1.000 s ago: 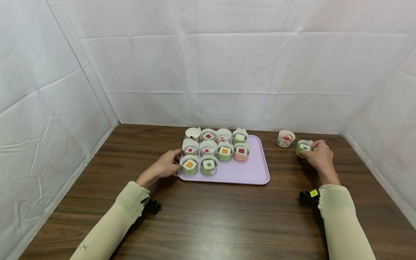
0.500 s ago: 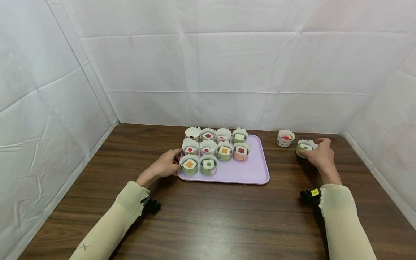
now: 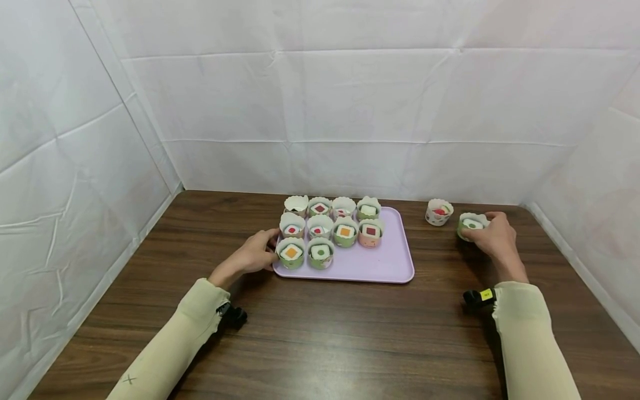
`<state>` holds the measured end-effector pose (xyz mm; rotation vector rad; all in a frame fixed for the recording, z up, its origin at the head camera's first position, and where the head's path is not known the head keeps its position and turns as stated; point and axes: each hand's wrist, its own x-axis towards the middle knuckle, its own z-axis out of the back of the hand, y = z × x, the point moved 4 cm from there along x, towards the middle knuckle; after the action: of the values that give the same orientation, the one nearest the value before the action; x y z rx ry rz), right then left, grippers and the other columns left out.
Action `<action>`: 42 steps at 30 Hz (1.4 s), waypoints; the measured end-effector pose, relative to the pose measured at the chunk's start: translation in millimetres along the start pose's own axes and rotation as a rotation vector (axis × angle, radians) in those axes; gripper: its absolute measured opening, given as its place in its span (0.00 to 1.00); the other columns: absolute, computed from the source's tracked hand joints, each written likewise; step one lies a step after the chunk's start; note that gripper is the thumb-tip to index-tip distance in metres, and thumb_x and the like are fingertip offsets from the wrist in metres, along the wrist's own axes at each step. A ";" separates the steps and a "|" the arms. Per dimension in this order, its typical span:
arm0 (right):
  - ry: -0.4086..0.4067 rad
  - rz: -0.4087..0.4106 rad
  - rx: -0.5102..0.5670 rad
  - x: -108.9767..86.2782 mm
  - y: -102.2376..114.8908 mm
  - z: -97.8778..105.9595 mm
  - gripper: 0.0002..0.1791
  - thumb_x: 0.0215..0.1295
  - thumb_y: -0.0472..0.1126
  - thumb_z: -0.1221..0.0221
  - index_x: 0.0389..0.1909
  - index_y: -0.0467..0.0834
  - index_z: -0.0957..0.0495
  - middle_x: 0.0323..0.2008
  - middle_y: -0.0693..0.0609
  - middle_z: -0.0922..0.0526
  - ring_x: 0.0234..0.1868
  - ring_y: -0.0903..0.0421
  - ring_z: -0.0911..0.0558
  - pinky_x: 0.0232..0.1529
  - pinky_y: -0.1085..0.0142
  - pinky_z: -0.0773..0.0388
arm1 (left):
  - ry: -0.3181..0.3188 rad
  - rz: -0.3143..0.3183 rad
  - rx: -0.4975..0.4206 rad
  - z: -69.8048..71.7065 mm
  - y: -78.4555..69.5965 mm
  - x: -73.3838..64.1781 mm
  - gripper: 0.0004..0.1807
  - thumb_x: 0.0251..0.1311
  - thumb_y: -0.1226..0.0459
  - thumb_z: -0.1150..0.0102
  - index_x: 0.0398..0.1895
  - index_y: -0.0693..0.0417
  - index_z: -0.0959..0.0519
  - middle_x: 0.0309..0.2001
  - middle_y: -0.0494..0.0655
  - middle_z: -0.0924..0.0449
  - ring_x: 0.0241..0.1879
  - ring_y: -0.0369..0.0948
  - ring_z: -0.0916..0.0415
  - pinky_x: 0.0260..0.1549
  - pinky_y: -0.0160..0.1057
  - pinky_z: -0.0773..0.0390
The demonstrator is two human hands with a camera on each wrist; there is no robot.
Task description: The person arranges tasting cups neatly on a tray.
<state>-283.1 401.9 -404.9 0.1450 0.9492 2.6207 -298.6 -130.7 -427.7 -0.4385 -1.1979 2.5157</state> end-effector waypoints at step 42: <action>0.029 0.368 -0.087 -41.4 112.8 -4.8 0.40 0.61 0.48 0.32 0.66 0.27 0.32 0.50 0.30 0.22 0.43 0.40 0.24 0.36 0.62 0.29 | 0.000 -0.017 0.003 0.8 -0.8 -0.3 0.42 0.57 0.76 0.47 0.78 0.71 0.45 0.54 0.69 0.28 0.43 0.48 0.21 0.33 0.38 0.09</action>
<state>-277.9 303.6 -335.8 0.2851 0.8867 3.0015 -298.5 -130.9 -426.6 -0.4253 -1.1928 2.5027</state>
